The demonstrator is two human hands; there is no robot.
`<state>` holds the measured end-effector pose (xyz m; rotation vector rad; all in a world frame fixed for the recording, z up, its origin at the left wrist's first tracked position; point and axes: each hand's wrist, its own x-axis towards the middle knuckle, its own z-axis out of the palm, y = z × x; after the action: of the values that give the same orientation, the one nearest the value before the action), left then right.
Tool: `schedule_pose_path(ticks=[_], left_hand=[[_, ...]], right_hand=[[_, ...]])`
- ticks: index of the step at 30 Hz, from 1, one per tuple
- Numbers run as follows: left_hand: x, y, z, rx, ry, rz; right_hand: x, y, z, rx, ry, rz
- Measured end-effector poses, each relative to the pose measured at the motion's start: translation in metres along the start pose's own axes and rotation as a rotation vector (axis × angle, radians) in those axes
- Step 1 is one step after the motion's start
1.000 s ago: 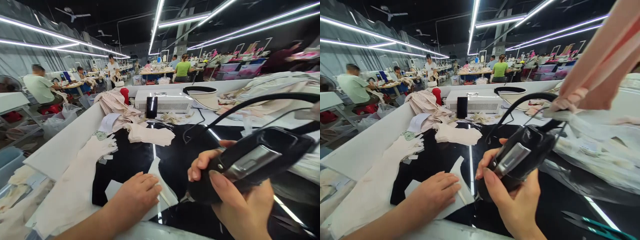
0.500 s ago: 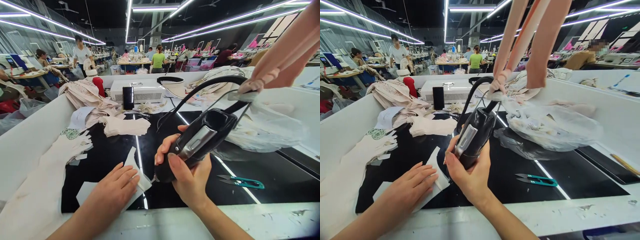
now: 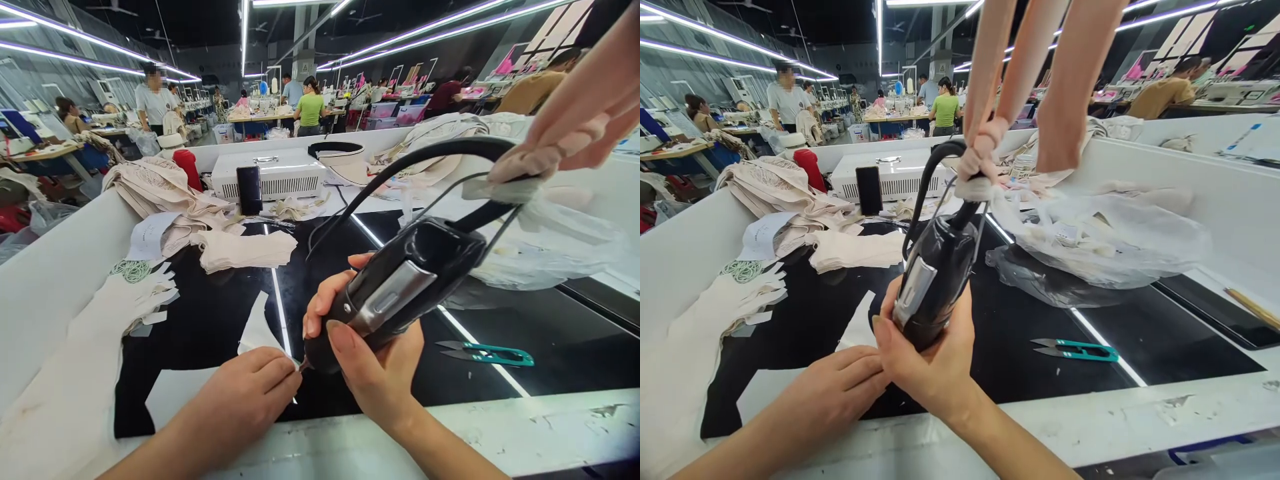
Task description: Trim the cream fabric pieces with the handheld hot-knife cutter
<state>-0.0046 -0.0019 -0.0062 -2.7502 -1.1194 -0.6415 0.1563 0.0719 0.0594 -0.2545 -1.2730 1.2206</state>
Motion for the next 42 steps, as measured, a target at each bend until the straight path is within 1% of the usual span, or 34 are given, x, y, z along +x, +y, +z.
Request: schedule_pose_path(ticks=[4, 7, 13, 16, 20, 28, 33, 35, 38, 42], left_hand=[[-0.014, -0.004, -0.001, -0.039, -0.036, -0.059], [-0.018, -0.005, -0.004, -0.001, -0.045, -0.081], [-0.013, -0.002, -0.009, 0.075, -0.018, -0.092], [-0.012, -0.001, -0.011, 0.039, -0.026, -0.112], [-0.015, -0.001, -0.012, -0.04, -0.058, -0.167], [-0.013, 0.0, -0.014, -0.081, -0.104, -0.196], [-0.013, 0.002, -0.014, -0.089, -0.093, -0.212], [-0.014, 0.003, -0.015, -0.089, -0.086, -0.218], [-0.014, 0.003, -0.015, -0.097, -0.07, -0.231], [-0.016, 0.002, -0.014, -0.095, -0.06, -0.243]], right_hand=[[-0.001, -0.002, -0.001, 0.009, -0.008, 0.012], [0.0, -0.003, 0.001, -0.014, 0.006, -0.003], [0.003, -0.004, 0.004, -0.069, 0.038, -0.003], [0.003, -0.005, 0.004, -0.076, 0.044, -0.016], [0.001, -0.005, 0.002, -0.033, 0.045, 0.004], [0.0, -0.002, 0.003, -0.041, 0.073, -0.001], [0.001, -0.003, 0.005, -0.058, 0.065, -0.012], [0.002, -0.004, 0.005, -0.055, 0.061, 0.004], [0.005, -0.004, 0.006, -0.037, 0.076, 0.043], [0.011, 0.002, 0.007, -0.019, 0.112, 0.037]])
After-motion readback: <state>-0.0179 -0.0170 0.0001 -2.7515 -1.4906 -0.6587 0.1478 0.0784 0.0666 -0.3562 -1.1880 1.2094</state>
